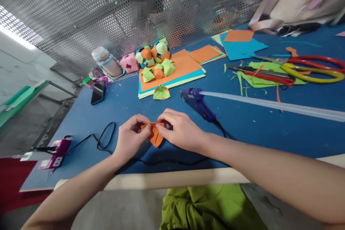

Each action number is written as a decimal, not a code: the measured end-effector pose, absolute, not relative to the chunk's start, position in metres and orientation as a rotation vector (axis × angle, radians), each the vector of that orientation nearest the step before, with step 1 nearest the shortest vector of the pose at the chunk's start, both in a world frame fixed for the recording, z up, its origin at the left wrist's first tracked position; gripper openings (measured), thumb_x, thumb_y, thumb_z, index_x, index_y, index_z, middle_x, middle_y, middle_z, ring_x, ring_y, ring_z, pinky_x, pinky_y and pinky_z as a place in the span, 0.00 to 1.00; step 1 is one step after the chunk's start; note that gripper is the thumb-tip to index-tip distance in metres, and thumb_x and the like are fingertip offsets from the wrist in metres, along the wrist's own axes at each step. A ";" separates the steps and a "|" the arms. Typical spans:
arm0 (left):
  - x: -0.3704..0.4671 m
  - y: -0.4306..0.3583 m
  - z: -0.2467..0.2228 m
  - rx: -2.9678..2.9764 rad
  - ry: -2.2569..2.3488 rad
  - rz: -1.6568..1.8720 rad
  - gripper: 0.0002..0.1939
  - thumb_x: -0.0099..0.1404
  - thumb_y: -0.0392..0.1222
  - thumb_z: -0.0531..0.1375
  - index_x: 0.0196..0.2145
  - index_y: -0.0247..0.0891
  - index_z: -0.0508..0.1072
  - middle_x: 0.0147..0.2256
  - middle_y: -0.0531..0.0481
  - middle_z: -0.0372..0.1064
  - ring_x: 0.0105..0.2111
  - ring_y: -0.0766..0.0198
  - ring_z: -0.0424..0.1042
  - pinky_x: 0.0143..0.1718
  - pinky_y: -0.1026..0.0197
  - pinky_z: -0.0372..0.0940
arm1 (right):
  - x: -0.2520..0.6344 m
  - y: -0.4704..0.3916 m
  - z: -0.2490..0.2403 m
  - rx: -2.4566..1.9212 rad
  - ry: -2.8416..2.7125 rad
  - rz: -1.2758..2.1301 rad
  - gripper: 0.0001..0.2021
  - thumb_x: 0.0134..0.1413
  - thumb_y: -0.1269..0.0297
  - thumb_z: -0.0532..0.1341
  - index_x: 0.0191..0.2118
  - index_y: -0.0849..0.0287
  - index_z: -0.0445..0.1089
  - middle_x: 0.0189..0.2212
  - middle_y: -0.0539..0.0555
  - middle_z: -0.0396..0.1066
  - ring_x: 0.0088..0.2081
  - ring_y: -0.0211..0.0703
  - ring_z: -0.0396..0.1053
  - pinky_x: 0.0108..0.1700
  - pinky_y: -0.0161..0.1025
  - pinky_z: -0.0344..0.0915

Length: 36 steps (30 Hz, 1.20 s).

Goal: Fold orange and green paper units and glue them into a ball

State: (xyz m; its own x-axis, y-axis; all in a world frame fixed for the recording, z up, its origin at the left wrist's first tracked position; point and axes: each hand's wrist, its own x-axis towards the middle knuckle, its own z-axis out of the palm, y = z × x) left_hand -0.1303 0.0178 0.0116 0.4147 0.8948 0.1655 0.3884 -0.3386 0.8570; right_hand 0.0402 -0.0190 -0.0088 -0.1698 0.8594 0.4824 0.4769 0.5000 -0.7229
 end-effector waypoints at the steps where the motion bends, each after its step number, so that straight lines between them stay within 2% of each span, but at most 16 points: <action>1: -0.131 0.019 0.012 1.873 1.084 0.835 0.01 0.54 0.33 0.58 0.26 0.36 0.67 0.26 0.53 0.66 0.26 0.69 0.64 0.27 0.67 0.59 | 0.039 -0.018 -0.009 -1.122 -1.810 0.503 0.06 0.57 0.70 0.54 0.31 0.60 0.66 0.27 0.52 0.65 0.28 0.37 0.63 0.32 0.34 0.60; 4: -0.131 0.021 0.015 1.732 1.038 0.772 0.03 0.52 0.31 0.58 0.25 0.36 0.65 0.29 0.52 0.68 0.26 0.70 0.63 0.28 0.67 0.60 | 0.037 -0.017 -0.009 -1.079 -1.854 0.485 0.08 0.58 0.71 0.52 0.31 0.60 0.67 0.27 0.52 0.65 0.30 0.38 0.63 0.34 0.36 0.60; 10: -0.132 0.028 0.019 1.449 1.071 0.878 0.05 0.53 0.34 0.58 0.24 0.35 0.63 0.31 0.52 0.69 0.29 0.70 0.65 0.30 0.68 0.60 | 0.031 -0.014 0.003 -1.245 -1.673 0.756 0.09 0.58 0.64 0.52 0.36 0.60 0.68 0.32 0.54 0.68 0.32 0.39 0.66 0.34 0.35 0.63; 14: -0.133 0.031 0.015 1.356 1.058 0.889 0.05 0.52 0.33 0.58 0.24 0.35 0.63 0.34 0.51 0.69 0.32 0.69 0.67 0.32 0.67 0.61 | 0.029 -0.014 0.005 -1.364 -1.666 0.836 0.06 0.54 0.64 0.56 0.36 0.59 0.68 0.27 0.50 0.69 0.26 0.37 0.65 0.29 0.33 0.61; 19: -0.133 0.026 0.014 1.353 1.030 0.812 0.07 0.52 0.31 0.58 0.23 0.35 0.60 0.36 0.49 0.70 0.33 0.68 0.68 0.32 0.66 0.61 | 0.028 -0.013 0.000 -1.385 -1.702 0.688 0.06 0.53 0.71 0.54 0.31 0.59 0.68 0.22 0.48 0.68 0.24 0.36 0.64 0.27 0.32 0.59; 23: -0.134 0.023 0.013 1.341 0.952 0.762 0.09 0.54 0.32 0.58 0.24 0.36 0.59 0.37 0.47 0.71 0.35 0.67 0.69 0.35 0.64 0.62 | 0.030 -0.013 -0.004 -1.352 -1.745 0.607 0.06 0.52 0.73 0.54 0.31 0.59 0.68 0.22 0.48 0.68 0.24 0.36 0.64 0.27 0.32 0.59; 28: -0.134 0.029 0.010 1.204 0.825 0.701 0.13 0.54 0.38 0.64 0.31 0.36 0.60 0.41 0.48 0.69 0.35 0.68 0.70 0.36 0.64 0.64 | 0.038 -0.017 -0.002 -1.337 -1.744 0.597 0.05 0.54 0.71 0.55 0.31 0.58 0.67 0.23 0.49 0.68 0.24 0.37 0.64 0.28 0.33 0.60; 31: -0.131 0.031 0.008 1.162 0.840 0.677 0.17 0.51 0.38 0.66 0.36 0.37 0.63 0.37 0.50 0.68 0.31 0.70 0.70 0.33 0.66 0.64 | 0.043 -0.020 0.001 -1.340 -1.691 0.675 0.05 0.55 0.69 0.55 0.31 0.59 0.67 0.22 0.49 0.67 0.24 0.36 0.64 0.27 0.32 0.61; 36: -0.129 0.027 0.015 1.288 0.942 0.601 0.13 0.54 0.43 0.64 0.32 0.35 0.65 0.22 0.57 0.65 0.21 0.73 0.63 0.23 0.70 0.57 | 0.048 -0.022 0.007 -1.314 -1.680 0.697 0.06 0.56 0.68 0.54 0.30 0.59 0.67 0.21 0.48 0.67 0.22 0.35 0.64 0.26 0.31 0.62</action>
State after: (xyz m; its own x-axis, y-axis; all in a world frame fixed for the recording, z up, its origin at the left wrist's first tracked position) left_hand -0.1289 0.0275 0.0153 0.5130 0.8226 -0.2454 0.1239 0.2120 0.9694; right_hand 0.0476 -0.0224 0.0065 -0.0668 0.9547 0.2899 0.4687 0.2865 -0.8356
